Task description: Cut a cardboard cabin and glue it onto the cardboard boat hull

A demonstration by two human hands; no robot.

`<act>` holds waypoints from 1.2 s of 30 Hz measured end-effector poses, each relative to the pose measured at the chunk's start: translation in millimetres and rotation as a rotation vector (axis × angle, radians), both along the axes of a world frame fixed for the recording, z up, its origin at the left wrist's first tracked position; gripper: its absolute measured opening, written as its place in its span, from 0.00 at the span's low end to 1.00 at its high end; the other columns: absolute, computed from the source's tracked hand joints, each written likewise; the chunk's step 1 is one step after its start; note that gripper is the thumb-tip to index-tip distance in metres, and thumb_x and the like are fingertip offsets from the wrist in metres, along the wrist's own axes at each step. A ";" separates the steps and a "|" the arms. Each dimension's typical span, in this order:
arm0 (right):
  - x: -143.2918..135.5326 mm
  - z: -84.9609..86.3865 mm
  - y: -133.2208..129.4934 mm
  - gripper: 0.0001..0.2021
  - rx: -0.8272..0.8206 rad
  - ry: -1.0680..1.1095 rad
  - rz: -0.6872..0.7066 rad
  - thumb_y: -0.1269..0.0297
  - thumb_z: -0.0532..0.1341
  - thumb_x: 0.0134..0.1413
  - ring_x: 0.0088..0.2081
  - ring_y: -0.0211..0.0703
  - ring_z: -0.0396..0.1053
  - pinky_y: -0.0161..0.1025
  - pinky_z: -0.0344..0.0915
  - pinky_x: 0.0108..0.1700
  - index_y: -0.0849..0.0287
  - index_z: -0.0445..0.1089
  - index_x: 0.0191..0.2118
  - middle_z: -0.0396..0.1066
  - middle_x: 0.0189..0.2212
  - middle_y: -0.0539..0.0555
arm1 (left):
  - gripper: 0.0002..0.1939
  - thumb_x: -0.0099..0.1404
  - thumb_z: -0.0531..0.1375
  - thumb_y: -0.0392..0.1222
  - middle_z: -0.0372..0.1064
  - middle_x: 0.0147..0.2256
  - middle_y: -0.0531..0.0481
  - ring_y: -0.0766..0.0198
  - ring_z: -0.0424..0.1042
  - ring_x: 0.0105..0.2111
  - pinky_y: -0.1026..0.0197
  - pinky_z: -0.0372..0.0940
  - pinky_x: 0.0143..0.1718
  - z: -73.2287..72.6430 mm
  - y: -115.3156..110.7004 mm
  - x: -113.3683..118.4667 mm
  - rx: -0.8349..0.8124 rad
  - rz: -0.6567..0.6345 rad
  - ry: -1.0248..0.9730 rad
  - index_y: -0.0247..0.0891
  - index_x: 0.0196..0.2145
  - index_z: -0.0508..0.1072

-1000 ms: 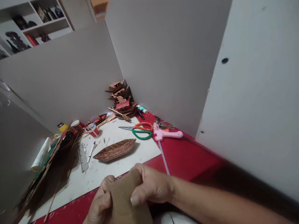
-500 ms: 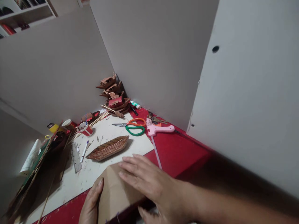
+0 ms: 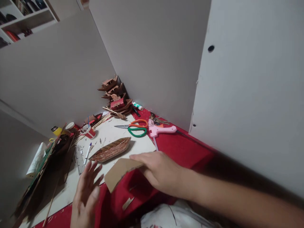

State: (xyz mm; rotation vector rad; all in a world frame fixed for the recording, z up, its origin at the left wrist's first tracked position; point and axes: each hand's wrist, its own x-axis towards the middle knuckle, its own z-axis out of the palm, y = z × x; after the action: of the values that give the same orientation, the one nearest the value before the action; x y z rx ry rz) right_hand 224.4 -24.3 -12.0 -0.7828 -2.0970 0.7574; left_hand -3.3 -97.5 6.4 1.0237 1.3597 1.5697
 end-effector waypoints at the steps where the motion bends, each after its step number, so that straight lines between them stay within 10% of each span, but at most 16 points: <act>1: -3.4 4.6 -3.3 0.17 -0.184 0.068 0.045 0.70 0.53 0.57 0.43 0.49 0.75 0.45 0.72 0.47 0.63 0.72 0.49 0.77 0.42 0.61 | 0.33 0.52 0.71 0.45 0.65 0.60 0.47 0.50 0.62 0.60 0.58 0.60 0.56 1.7 -1.5 -1.0 0.050 -0.018 0.098 0.50 0.56 0.71; 5: -24.3 8.0 -12.2 0.21 -0.939 0.352 0.308 0.49 0.61 0.55 0.25 0.40 0.73 0.33 0.69 0.23 0.64 0.71 0.44 0.75 0.30 0.56 | 0.27 0.51 0.71 0.42 0.76 0.48 0.46 0.51 0.73 0.47 0.61 0.65 0.48 6.0 -0.3 -4.9 0.084 -0.120 0.339 0.46 0.51 0.77; 8: -33.6 -0.7 -9.0 0.27 -1.136 0.384 0.550 0.44 0.66 0.46 0.22 0.36 0.71 0.29 0.66 0.20 0.65 0.71 0.43 0.74 0.28 0.55 | 0.08 0.60 0.65 0.45 0.79 0.31 0.47 0.58 0.73 0.29 0.62 0.67 0.33 12.2 7.4 -11.8 0.104 -0.177 0.492 0.39 0.33 0.82; 11: -34.7 -6.8 -1.7 0.24 -1.167 0.368 0.681 0.47 0.68 0.46 0.22 0.36 0.70 0.31 0.69 0.24 0.66 0.72 0.38 0.72 0.23 0.52 | 0.11 0.63 0.62 0.47 0.77 0.29 0.47 0.58 0.73 0.29 0.62 0.67 0.32 19.8 14.4 -18.2 0.045 -0.279 0.487 0.36 0.34 0.80; 17: -40.5 -6.4 -2.1 0.18 -1.096 0.494 0.497 0.56 0.72 0.41 0.32 0.36 0.70 0.32 0.67 0.36 0.66 0.73 0.33 0.72 0.27 0.50 | 0.12 0.65 0.61 0.46 0.78 0.34 0.47 0.62 0.72 0.32 0.63 0.67 0.36 17.3 19.3 -20.6 -0.026 -0.427 0.397 0.36 0.40 0.78; 25: -46.1 -12.1 -11.8 0.20 -0.915 0.478 0.407 0.50 0.66 0.50 0.30 0.35 0.66 0.33 0.64 0.36 0.68 0.72 0.34 0.70 0.28 0.50 | 0.19 0.63 0.64 0.46 0.79 0.39 0.43 0.56 0.76 0.38 0.59 0.69 0.40 1.1 32.8 -12.8 -0.110 -0.374 0.047 0.37 0.50 0.75; 36: -44.6 -10.7 -2.2 0.21 -0.854 0.492 0.382 0.48 0.65 0.50 0.31 0.36 0.66 0.34 0.64 0.37 0.65 0.70 0.37 0.69 0.29 0.50 | 0.14 0.65 0.61 0.46 0.78 0.41 0.44 0.58 0.75 0.40 0.61 0.68 0.41 1.5 28.8 -11.4 -0.073 -0.454 0.141 0.37 0.46 0.77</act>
State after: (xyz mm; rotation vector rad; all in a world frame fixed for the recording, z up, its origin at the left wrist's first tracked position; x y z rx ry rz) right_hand 179.9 -26.5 -22.7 -0.5210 -1.4432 1.9032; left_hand -14.7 -68.7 7.9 1.3094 1.1620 1.1215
